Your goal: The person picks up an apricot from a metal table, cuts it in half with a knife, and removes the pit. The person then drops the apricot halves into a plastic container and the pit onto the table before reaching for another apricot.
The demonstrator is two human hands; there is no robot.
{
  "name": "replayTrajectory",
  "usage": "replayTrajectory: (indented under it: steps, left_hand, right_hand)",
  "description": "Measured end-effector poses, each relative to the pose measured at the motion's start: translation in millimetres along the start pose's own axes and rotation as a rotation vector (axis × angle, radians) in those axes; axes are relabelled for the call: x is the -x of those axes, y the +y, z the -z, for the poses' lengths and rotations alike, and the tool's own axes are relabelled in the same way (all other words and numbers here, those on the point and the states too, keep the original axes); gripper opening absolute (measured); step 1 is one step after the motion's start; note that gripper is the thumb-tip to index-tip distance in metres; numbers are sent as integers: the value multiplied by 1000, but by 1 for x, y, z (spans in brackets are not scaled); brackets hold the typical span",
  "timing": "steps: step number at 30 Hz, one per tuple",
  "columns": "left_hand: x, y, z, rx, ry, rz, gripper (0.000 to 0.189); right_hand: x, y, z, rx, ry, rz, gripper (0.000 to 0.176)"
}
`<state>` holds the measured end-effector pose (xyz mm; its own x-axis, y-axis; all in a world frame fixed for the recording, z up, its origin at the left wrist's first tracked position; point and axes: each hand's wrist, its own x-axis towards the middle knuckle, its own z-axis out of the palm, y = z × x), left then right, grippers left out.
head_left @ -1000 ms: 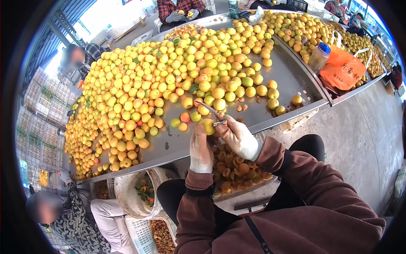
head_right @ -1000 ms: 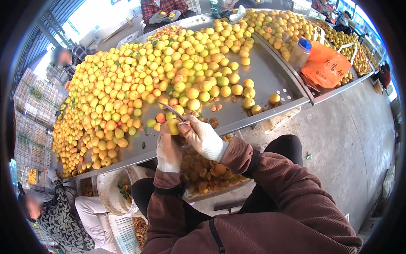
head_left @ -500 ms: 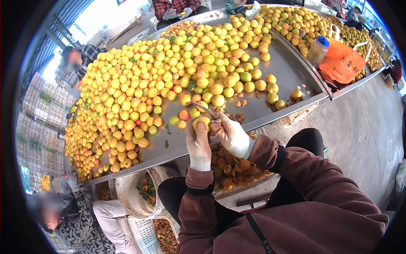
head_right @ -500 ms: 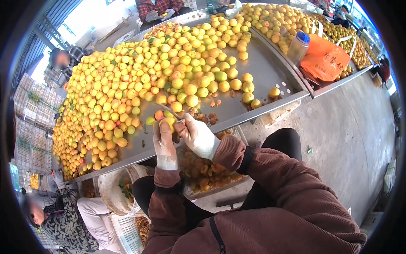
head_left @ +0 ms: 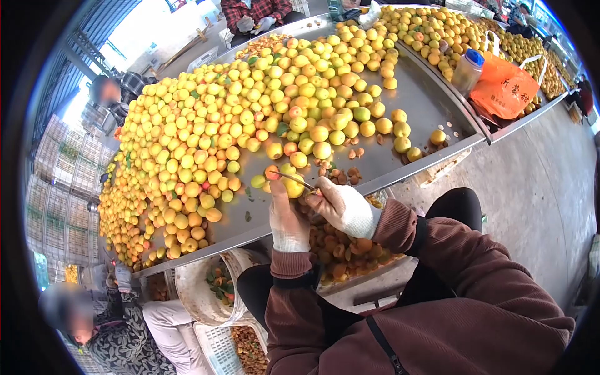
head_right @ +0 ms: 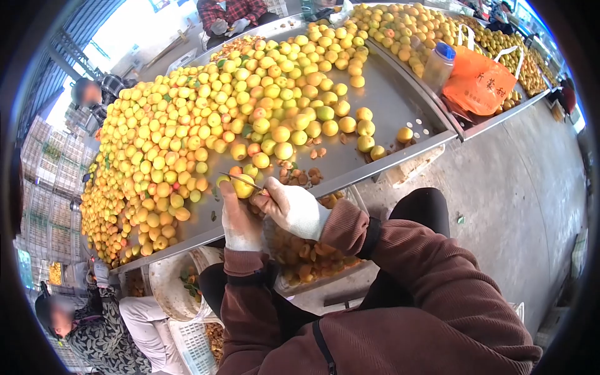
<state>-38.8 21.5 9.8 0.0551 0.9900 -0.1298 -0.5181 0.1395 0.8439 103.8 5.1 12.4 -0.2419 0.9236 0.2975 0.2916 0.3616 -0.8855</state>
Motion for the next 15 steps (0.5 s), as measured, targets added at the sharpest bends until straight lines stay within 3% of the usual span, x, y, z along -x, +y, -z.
replayTrajectory:
  steps: [5, 9, 15]
  left_hand:
    - [-4, 3, 16, -143, -104, -44, 64]
    - [-6, -4, 17, -295, -97, -176, 55]
    - [0, 7, 9, -437, -134, -258, 52]
  right_hand:
    - [3, -6, 4, 170, 60, 42, 23]
    - [9, 1, 0, 101, 66, 35, 25]
    - [8, 10, 7, 84, -52, 93, 25]
